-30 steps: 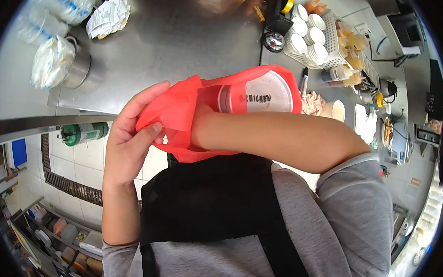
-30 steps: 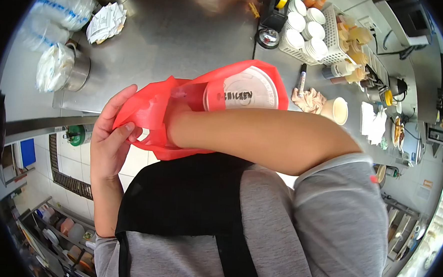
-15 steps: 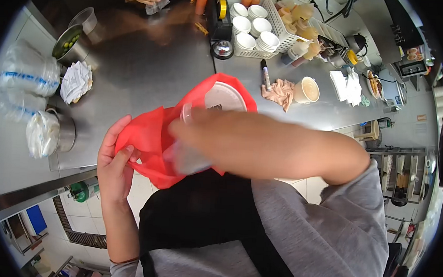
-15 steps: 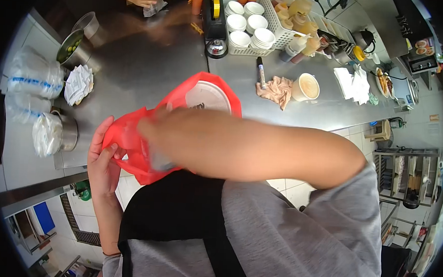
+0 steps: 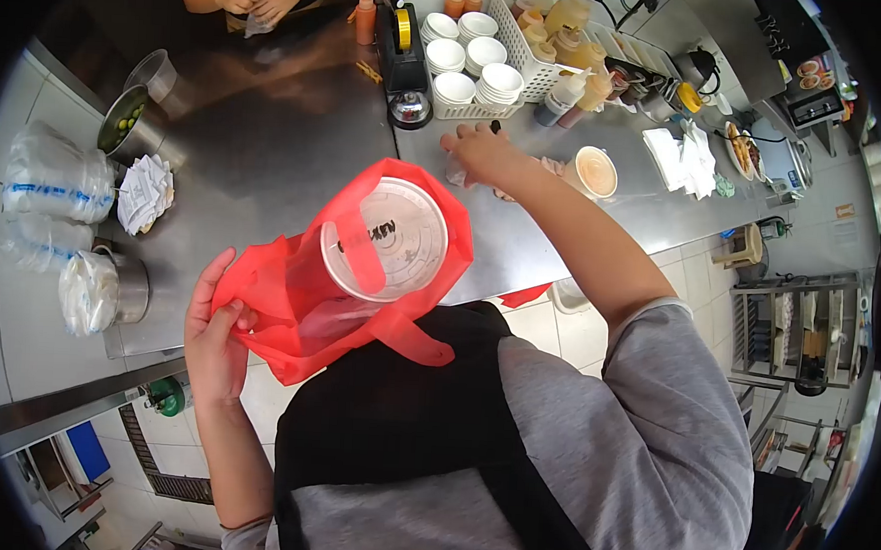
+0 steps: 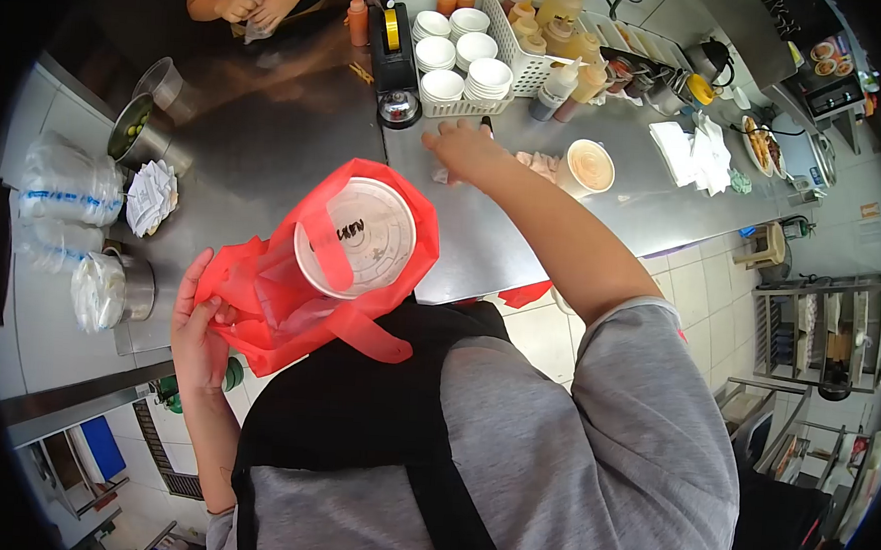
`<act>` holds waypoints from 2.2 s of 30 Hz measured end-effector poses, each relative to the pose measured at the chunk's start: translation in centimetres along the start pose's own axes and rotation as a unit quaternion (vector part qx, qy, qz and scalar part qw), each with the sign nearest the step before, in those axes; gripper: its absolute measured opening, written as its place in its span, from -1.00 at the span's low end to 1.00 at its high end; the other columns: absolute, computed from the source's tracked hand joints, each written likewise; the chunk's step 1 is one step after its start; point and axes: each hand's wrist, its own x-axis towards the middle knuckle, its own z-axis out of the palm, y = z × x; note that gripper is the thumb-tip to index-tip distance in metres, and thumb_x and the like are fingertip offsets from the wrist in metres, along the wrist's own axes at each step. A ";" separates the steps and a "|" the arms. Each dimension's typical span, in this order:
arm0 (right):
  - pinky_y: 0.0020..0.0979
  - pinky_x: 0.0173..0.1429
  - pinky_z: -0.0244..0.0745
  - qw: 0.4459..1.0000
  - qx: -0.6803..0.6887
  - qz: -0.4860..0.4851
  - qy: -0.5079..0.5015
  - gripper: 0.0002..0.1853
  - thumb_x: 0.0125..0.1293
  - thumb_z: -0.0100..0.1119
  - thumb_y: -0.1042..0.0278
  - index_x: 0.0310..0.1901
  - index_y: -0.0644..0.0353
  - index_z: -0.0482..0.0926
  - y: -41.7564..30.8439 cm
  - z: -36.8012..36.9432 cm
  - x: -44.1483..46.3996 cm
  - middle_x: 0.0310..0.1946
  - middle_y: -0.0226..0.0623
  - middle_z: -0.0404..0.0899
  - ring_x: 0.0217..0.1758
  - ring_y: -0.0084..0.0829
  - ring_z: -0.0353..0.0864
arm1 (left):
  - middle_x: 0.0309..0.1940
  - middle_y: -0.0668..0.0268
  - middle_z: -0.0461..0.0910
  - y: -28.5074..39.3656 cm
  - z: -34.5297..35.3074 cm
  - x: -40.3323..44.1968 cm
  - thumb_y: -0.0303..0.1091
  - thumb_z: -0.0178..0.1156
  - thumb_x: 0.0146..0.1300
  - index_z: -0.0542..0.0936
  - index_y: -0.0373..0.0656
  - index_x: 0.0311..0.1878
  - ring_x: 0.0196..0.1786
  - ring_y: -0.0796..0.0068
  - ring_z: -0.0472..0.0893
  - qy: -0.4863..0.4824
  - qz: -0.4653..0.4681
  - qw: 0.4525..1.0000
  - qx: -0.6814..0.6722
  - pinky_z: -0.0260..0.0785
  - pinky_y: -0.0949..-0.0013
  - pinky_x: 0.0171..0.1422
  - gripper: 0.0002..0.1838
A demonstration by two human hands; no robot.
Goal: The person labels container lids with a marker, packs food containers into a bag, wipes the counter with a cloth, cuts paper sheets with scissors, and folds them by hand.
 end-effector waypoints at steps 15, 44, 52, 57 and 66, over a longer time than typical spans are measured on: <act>-0.24 0.39 0.31 0.951 0.210 0.051 0.221 -0.04 0.08 0.45 0.00 0.42 0.23 0.15 6.0 -1.1 -4.2 0.40 0.11 0.19 0.39 0.01 0.31 | -0.22 0.33 0.55 -0.6 0.5 -1.8 -0.65 0.03 0.19 0.37 -0.27 0.33 -0.38 0.65 0.32 0.058 0.024 0.998 0.019 0.24 0.58 -0.20 -0.44; -0.41 -0.31 0.48 0.861 0.455 -0.186 0.132 -0.78 0.34 0.18 0.27 -0.21 0.29 0.54 -17.3 -13.1 -2.3 -0.44 -0.29 0.61 -0.44 -0.51 0.60 | 0.24 0.21 0.38 0.0 -4.3 0.3 -0.23 0.05 0.40 0.31 -0.14 0.39 0.18 0.43 0.44 -0.042 0.091 0.987 0.129 0.16 0.34 0.37 -0.48; -0.28 -0.20 0.52 0.850 0.484 -0.152 0.144 -0.69 0.29 0.20 0.17 -0.26 0.34 0.60 -16.2 -11.1 4.0 -0.38 -0.04 0.66 -0.33 -0.14 0.66 | 0.17 0.24 0.50 1.1 -2.0 9.2 0.09 -0.05 0.45 0.33 -0.19 0.31 0.19 0.48 0.50 -0.020 -0.093 0.993 0.070 0.29 0.30 0.29 -0.41; -0.15 -0.07 0.54 0.861 0.296 0.071 0.407 -0.66 0.28 0.22 0.17 -0.15 0.34 0.60 -1.4 -5.2 14.6 -0.26 0.07 0.66 -0.18 0.00 0.66 | 0.14 0.19 0.53 -6.0 -3.1 17.7 0.15 -0.06 0.44 0.28 -0.16 0.36 0.14 0.36 0.54 0.021 -0.084 0.983 0.164 0.31 0.26 0.26 -0.35; -0.30 -0.20 0.51 0.742 0.508 0.129 0.418 -0.62 0.10 0.38 0.43 -0.08 0.19 0.43 2.8 -3.2 18.6 -0.41 -0.19 0.62 -0.34 -0.27 0.64 | 0.17 -0.09 0.45 -4.5 3.4 24.2 -0.09 0.18 0.33 0.34 -0.25 0.29 0.28 0.03 0.39 0.098 0.321 0.759 0.558 0.18 0.08 0.36 -0.41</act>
